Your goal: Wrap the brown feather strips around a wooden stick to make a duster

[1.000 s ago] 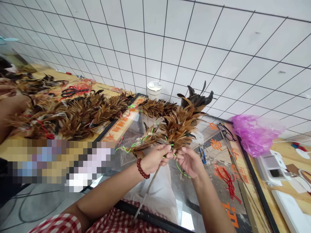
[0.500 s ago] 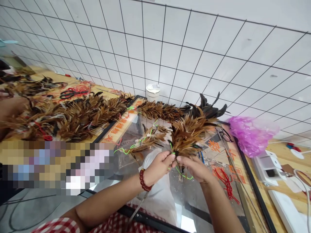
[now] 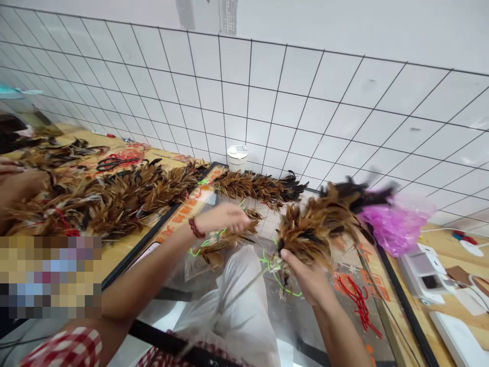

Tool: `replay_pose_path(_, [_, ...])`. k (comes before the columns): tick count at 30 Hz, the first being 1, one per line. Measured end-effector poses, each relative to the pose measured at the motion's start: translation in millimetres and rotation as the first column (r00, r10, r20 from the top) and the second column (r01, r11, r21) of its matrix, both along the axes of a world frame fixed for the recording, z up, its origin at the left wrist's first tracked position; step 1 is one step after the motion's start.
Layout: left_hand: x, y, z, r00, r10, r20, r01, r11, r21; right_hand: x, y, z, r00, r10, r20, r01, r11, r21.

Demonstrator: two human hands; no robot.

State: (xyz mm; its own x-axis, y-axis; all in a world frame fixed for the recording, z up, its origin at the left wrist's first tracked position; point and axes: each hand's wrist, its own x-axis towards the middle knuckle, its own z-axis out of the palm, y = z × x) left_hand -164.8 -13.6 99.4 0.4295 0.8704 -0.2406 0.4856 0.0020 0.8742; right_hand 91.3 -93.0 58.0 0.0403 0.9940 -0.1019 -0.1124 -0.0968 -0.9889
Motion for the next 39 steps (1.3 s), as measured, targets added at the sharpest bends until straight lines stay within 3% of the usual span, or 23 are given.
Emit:
replay_pose_path(1, [-20,23,1.7,0.956,0.223,-0.189,-0.183,0.961,0.209,3,-1,2.6,0.999,-0.032,-0.033,0.032,0.999,-0.006])
replay_pose_path(2, [-38,46,0.9,0.823,0.443,-0.356,-0.301,0.871,0.389,7,-3,5.0,0.997,-0.043,-0.063,0.042,0.999,-0.020])
replay_pose_path(3, [-54,67,-2.3,0.670,0.562,-0.485,-0.325,0.809,0.490,11,-4,6.9,0.995,-0.053,-0.087,0.050,0.998,-0.033])
replay_pose_path(4, [-66,85,-7.6,0.612,0.607,-0.508,-0.332,0.780,0.531,14,-5,8.1,0.993,-0.065,-0.103,0.060,0.997,-0.046])
replay_pose_path(6, [-79,111,-21.5,0.575,0.551,-0.605,-0.239,0.820,0.520,19,-7,8.3,0.989,-0.087,-0.121,0.079,0.995,-0.065])
replay_pose_path(9, [-81,123,-40.5,0.593,0.443,-0.673,-0.148,0.881,0.449,25,-7,5.1,0.986,-0.106,-0.131,0.099,0.993,-0.057])
replay_pose_path(13, [-83,104,-46.0,0.605,0.365,-0.708,-0.014,0.894,0.448,33,-8,0.4,0.982,-0.134,-0.136,0.128,0.990,-0.055])
replay_pose_path(16, [-100,75,-34.0,0.592,0.426,-0.684,0.012,0.844,0.537,41,-8,-0.4,0.978,-0.147,-0.151,0.135,0.987,-0.086])
replay_pose_path(19, [-123,44,-12.4,0.610,0.576,-0.544,-0.114,0.743,0.660,47,-9,1.3,0.972,-0.159,-0.173,0.146,0.986,-0.084])
replay_pose_path(22, [-143,20,10.1,0.640,0.722,-0.264,-0.318,0.561,0.764,49,-10,2.8,0.970,-0.162,-0.182,0.153,0.986,-0.064])
replay_pose_path(24, [-147,11,21.8,0.640,0.768,-0.002,-0.501,0.419,0.757,49,-11,2.5,0.973,-0.142,-0.181,0.133,0.989,-0.061])
replay_pose_path(26, [-141,7,30.6,0.610,0.739,0.287,-0.698,0.330,0.635,49,-12,1.1,0.977,-0.116,-0.181,0.108,0.993,-0.054])
replay_pose_path(29, [-114,1,42.0,0.438,0.581,0.686,-0.898,0.325,0.297,49,-13,-1.4,0.976,-0.105,-0.193,0.092,0.993,-0.074])
replay_pose_path(30, [-103,-1,46.1,0.370,0.510,0.777,-0.912,0.358,0.199,49,-13,-2.2,0.973,-0.112,-0.200,0.097,0.992,-0.082])
replay_pose_path(32, [-85,-7,56.2,0.265,0.382,0.885,-0.908,0.409,0.095,50,-13,-3.5,0.970,-0.126,-0.208,0.109,0.990,-0.090])
replay_pose_path(34, [-76,-16,69.5,0.213,0.301,0.930,-0.908,0.413,0.074,51,-13,-5.0,0.968,-0.136,-0.212,0.121,0.989,-0.081])
replay_pose_path(37, [-80,-35,96.1,0.135,0.228,0.964,-0.942,0.330,0.054,54,-14,-7.7,0.968,-0.130,-0.213,0.113,0.990,-0.088])
replay_pose_path(39, [-92,-50,115.5,0.059,0.171,0.984,-0.971,0.237,0.017,57,-16,-9.5,0.967,-0.134,-0.217,0.114,0.988,-0.103])
